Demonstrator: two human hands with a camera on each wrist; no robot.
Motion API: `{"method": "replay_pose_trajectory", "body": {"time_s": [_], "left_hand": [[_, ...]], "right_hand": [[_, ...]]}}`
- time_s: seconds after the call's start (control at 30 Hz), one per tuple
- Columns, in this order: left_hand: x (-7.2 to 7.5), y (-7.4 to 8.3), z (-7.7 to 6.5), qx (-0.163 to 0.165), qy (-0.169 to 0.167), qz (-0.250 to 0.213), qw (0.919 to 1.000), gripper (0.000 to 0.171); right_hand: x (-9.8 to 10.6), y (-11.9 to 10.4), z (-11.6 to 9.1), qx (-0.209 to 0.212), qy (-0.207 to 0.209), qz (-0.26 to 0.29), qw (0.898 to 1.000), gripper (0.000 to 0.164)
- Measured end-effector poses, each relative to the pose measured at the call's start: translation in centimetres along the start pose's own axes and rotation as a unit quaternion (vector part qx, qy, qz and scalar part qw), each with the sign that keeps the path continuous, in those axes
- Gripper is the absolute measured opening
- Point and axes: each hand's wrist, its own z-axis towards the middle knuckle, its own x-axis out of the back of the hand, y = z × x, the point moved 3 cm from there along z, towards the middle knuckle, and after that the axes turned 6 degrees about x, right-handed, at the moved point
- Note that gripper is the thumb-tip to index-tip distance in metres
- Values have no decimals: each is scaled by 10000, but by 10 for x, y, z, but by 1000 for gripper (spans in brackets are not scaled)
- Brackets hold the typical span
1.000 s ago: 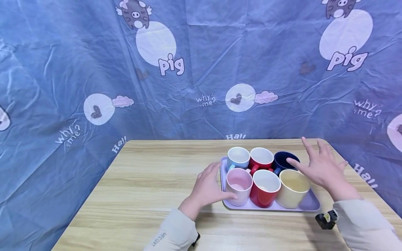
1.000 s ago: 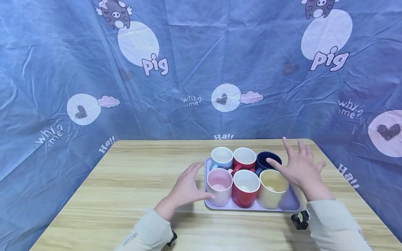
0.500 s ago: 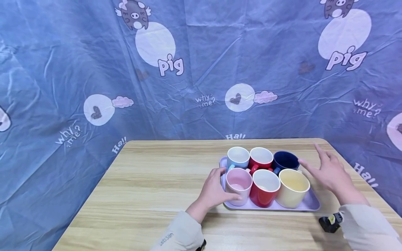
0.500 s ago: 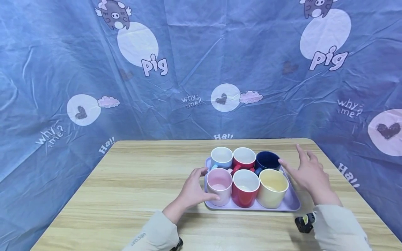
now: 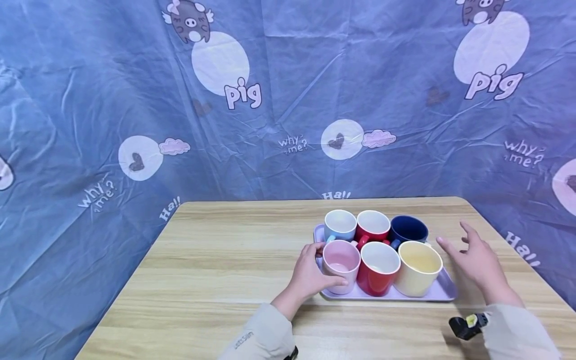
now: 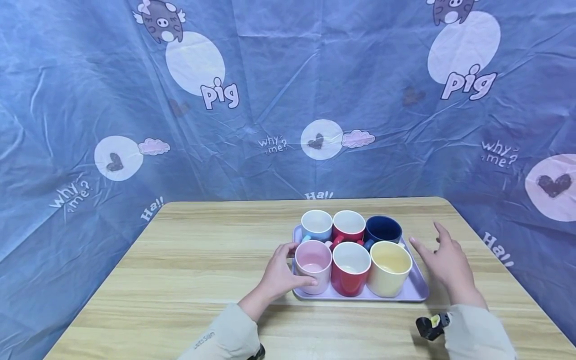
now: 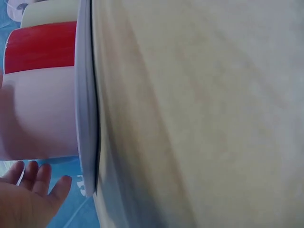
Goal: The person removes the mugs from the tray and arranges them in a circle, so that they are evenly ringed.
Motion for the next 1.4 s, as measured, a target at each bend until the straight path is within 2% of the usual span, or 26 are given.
{"method": "replay_pose_trajectory", "body": {"time_s": [0.2,0.43,0.57,0.77,1.13,1.4], "left_hand": [[-6,-1,-1,210,27,-241,9995,92],[-9,1,-2,264,133,-344,9990,92],[-11,1,-2,312,144,-320,9989,93],[-13,0,-2,283,177,-257,9991,94],[-13,1,-1,215,215,-199,9993,92],[-12,1,-1,1,424,-115,9990,86]], "right_hand": [[-8,11,-11,-263,-148,492,9983,85],[-21,18,-22,-322,-39,840,9959,69],[-25,21,-26,-210,131,704,9972,59],[-29,23,-29,-199,161,482,9985,51],[-32,29,-31,-289,130,494,9983,48],[-33,34,-32,-373,34,649,9972,48]]}}
